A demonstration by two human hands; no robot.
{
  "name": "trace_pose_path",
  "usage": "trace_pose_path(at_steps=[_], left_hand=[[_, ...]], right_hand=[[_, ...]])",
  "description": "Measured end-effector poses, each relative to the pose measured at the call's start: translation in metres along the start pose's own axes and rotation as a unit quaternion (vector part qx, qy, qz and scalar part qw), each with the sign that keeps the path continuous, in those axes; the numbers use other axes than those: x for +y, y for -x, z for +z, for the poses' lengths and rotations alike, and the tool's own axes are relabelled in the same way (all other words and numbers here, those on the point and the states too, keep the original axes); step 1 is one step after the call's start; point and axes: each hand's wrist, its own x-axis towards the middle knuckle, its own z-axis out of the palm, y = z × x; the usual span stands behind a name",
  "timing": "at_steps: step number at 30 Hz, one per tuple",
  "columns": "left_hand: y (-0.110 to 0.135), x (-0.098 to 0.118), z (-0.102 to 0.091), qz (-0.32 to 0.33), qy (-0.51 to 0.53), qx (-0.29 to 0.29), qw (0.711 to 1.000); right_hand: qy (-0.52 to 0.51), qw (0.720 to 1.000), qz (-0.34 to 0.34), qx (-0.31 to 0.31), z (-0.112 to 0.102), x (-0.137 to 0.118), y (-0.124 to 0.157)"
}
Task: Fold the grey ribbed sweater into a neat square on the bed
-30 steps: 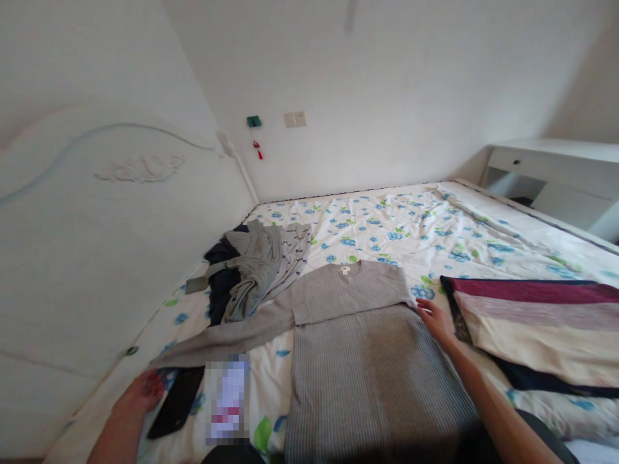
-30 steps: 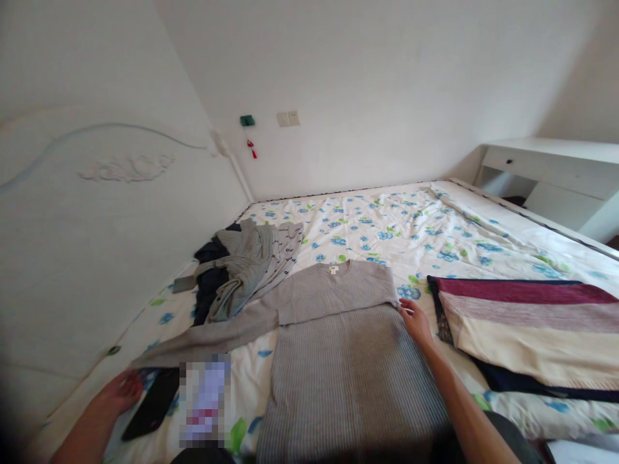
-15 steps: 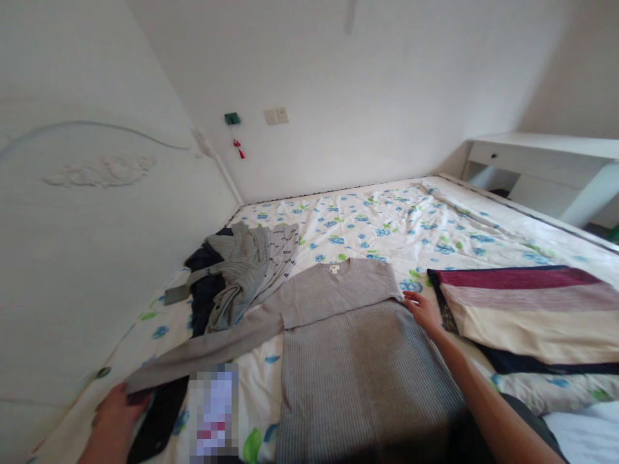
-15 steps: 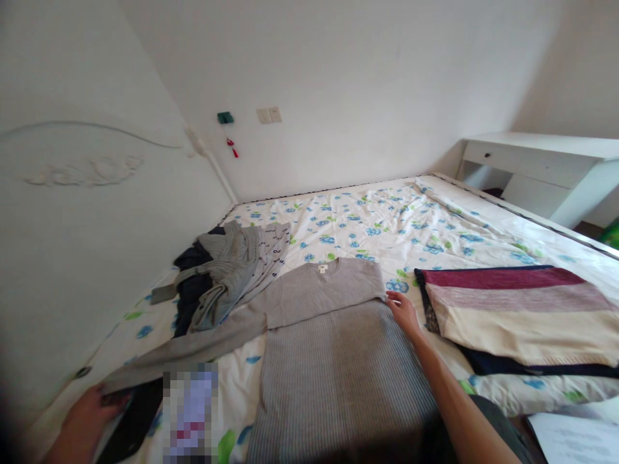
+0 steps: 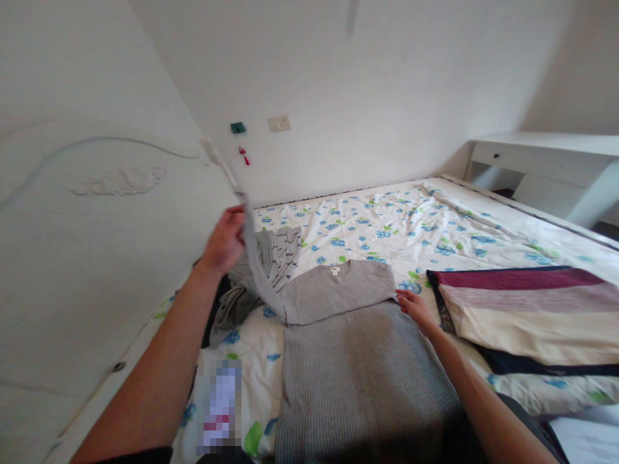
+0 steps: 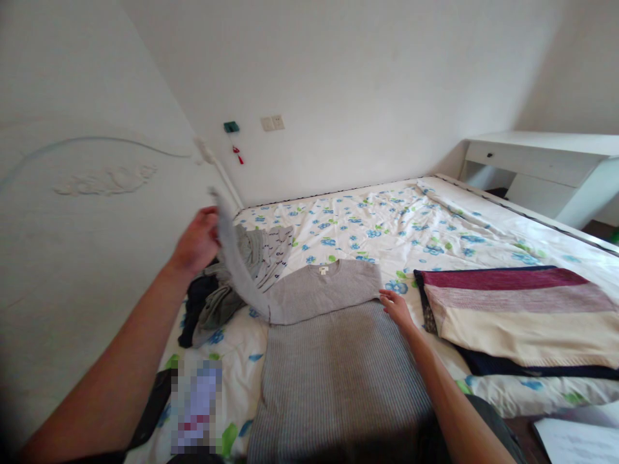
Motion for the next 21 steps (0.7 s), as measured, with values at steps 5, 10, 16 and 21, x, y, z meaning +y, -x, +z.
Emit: trace_pose_path(at_steps=[5, 10, 16, 21], left_hand=[[0.042, -0.008, 0.117, 0.062, -0.041, -0.216, 0.974], [0.156, -0.135, 0.120, -0.075, -0.175, -0.167, 0.967], [0.237, -0.228, 0.099, -0.127, -0.279, -0.192, 0.932], [0.220, -0.240, 0.111, -0.121, -0.325, -0.280, 0.895]], right_hand=[[-0.029, 0.999, 0.011, -0.021, -0.006, -0.002, 0.006], [-0.012, 0.999, 0.020, -0.026, -0.002, 0.001, -0.007], [-0.022, 0.999, 0.012, -0.024, 0.011, 0.003, -0.028], [-0.038, 0.998, 0.018, -0.042, 0.022, 0.004, -0.039]])
